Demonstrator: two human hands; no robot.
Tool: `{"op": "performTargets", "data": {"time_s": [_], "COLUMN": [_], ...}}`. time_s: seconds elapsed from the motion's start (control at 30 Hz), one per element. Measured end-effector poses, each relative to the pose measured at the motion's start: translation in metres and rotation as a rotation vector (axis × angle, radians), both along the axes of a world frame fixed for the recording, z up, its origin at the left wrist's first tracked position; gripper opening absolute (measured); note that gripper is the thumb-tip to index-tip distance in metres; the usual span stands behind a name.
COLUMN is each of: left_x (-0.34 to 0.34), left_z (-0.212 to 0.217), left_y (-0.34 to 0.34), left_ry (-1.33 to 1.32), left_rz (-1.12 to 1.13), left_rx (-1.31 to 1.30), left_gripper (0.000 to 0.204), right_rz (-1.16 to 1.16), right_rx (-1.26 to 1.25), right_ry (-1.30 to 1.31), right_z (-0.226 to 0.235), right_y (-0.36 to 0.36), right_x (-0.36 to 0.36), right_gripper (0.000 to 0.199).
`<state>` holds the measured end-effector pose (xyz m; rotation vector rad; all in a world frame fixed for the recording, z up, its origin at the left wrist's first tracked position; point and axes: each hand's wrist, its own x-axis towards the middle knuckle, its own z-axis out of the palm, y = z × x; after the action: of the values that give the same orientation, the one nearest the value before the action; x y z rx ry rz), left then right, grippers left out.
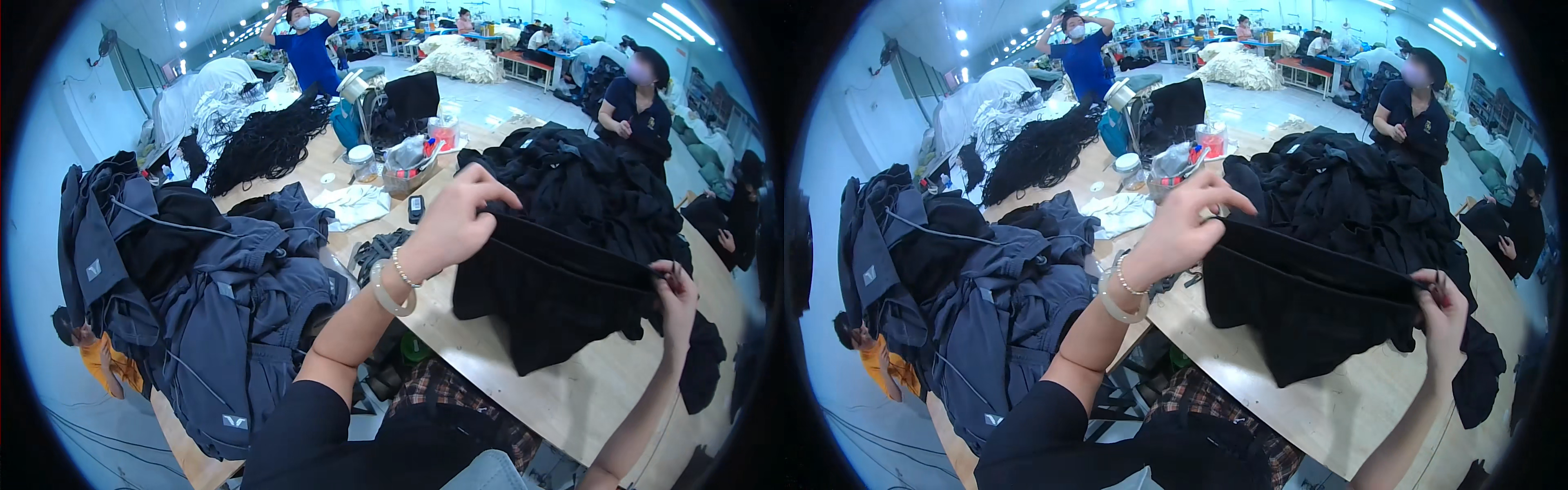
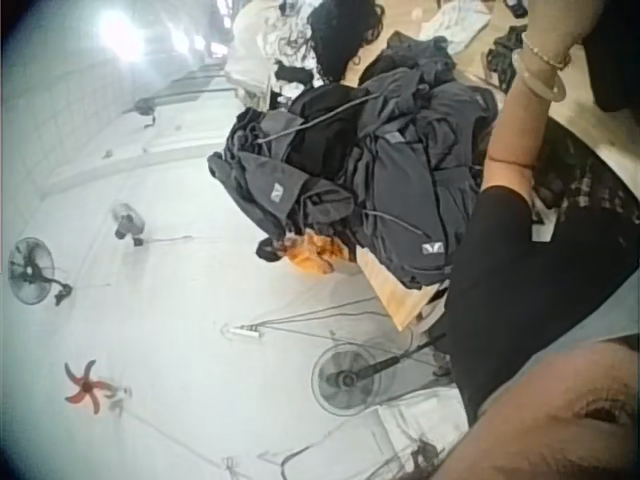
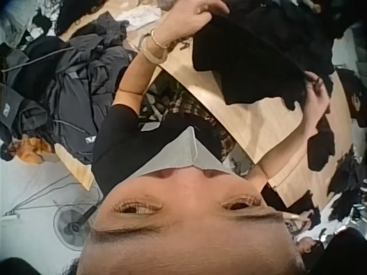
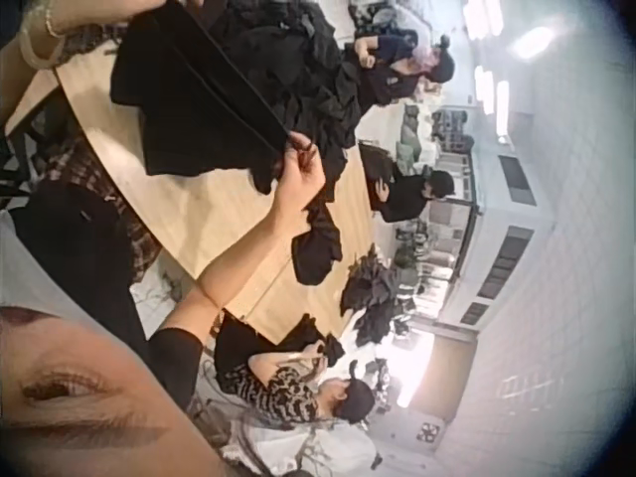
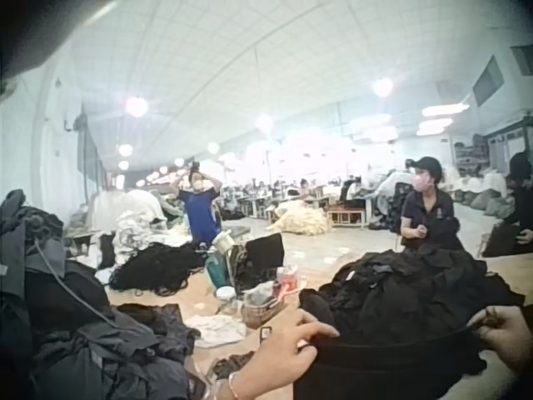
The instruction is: The person uses small scissors to trim loose threads and excess fabric from black garments on a wooden table. The person repeatedly picks up garments, snips threads, and places the items back on the table.
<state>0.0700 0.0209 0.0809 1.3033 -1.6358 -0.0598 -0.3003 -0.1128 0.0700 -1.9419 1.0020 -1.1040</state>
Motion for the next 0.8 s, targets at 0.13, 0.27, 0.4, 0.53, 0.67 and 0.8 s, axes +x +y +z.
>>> {"op": "performTargets", "data": {"time_s": [0.13,0.27,0.4,0.53,0.67,0.8], "left_x": [-0.008,-0.069,-0.153,-0.189,-0.145,-0.089], "left_z": [0.032,0.037,-0.035,-0.137,-0.201,-0.230], "left_y": [0.028,0.042,0.041,0.040,0.065,0.092], "left_ry": [0.059,-0.036,-0.154,-0.230,-0.128,0.023], "left_rz": [0.134,0.014,-0.495,-0.770,-0.611,-0.133], "left_rx": [-0.131,-0.272,-0.035,0.199,0.425,0.637], "left_gripper": [0.040,0.037,0.044,0.060,0.047,0.024], "right_rz": [0.059,0.086,-0.044,-0.310,-0.500,-0.632], "right_rx": [0.133,0.247,0.378,0.151,0.334,0.618], "right_ry": [-0.161,-0.248,-0.271,-0.059,0.001,0.012], "right_z": [-0.004,-0.021,-0.081,-0.180,-0.240,-0.254], "right_y": [-0.003,-0.024,-0.069,-0.090,-0.024,0.048], "right_x": [0.041,0.052,0.033,-0.060,-0.124,-0.161], "right_gripper": [0.016,0.016,0.026,0.038,0.025,0.020]}}
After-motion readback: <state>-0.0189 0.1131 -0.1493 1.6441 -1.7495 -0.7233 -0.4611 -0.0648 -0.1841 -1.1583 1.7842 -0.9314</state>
